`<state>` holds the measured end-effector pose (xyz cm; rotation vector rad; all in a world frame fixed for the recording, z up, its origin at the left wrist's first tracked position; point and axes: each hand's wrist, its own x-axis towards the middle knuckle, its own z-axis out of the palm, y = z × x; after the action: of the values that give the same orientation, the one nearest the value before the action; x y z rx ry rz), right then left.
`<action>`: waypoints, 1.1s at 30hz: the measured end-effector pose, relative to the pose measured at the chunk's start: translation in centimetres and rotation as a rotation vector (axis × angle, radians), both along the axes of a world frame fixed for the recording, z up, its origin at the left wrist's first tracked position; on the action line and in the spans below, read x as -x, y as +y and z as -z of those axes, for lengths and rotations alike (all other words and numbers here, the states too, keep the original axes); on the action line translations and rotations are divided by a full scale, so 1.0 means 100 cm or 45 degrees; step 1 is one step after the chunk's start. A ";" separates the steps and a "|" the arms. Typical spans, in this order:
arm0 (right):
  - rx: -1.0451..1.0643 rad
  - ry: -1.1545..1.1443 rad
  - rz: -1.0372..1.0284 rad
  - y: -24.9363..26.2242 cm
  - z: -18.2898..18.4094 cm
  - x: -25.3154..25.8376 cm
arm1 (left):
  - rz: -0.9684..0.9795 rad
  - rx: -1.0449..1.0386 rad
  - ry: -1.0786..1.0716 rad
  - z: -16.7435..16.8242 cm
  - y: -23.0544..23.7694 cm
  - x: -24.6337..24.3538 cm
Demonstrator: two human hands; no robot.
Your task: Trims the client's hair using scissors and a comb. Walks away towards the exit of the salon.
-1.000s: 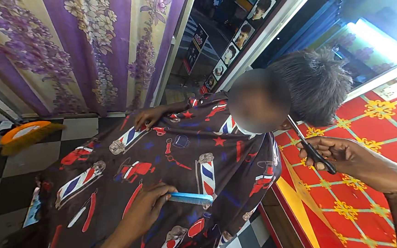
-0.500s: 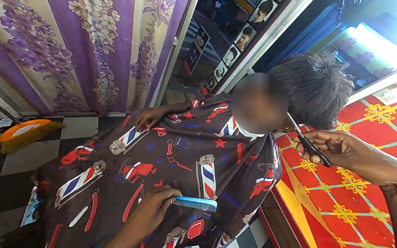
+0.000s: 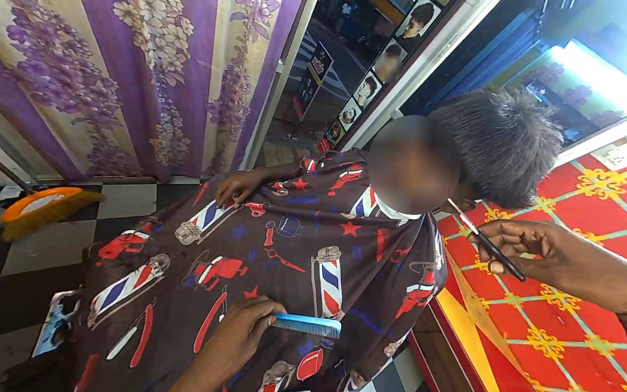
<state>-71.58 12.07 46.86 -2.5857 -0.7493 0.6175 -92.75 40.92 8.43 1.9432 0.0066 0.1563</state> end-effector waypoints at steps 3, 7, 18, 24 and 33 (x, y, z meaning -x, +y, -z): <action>0.021 0.033 -0.034 -0.002 -0.001 0.007 | 0.001 0.001 0.004 0.001 0.001 0.001; -0.070 0.143 0.012 -0.003 -0.005 0.014 | -0.006 0.008 -0.019 0.004 0.000 0.001; -0.111 0.151 0.122 0.008 -0.009 0.011 | -0.009 0.021 -0.012 0.009 0.000 0.002; -0.106 0.102 0.120 0.025 -0.009 0.007 | 0.001 0.020 0.008 0.011 0.002 0.004; -0.123 0.035 0.165 0.043 -0.008 0.004 | 0.004 0.004 0.033 0.010 0.004 0.005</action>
<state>-72.00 16.41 47.63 -2.5079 -0.5827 0.5619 -93.22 41.28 7.42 1.9420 0.0209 0.1289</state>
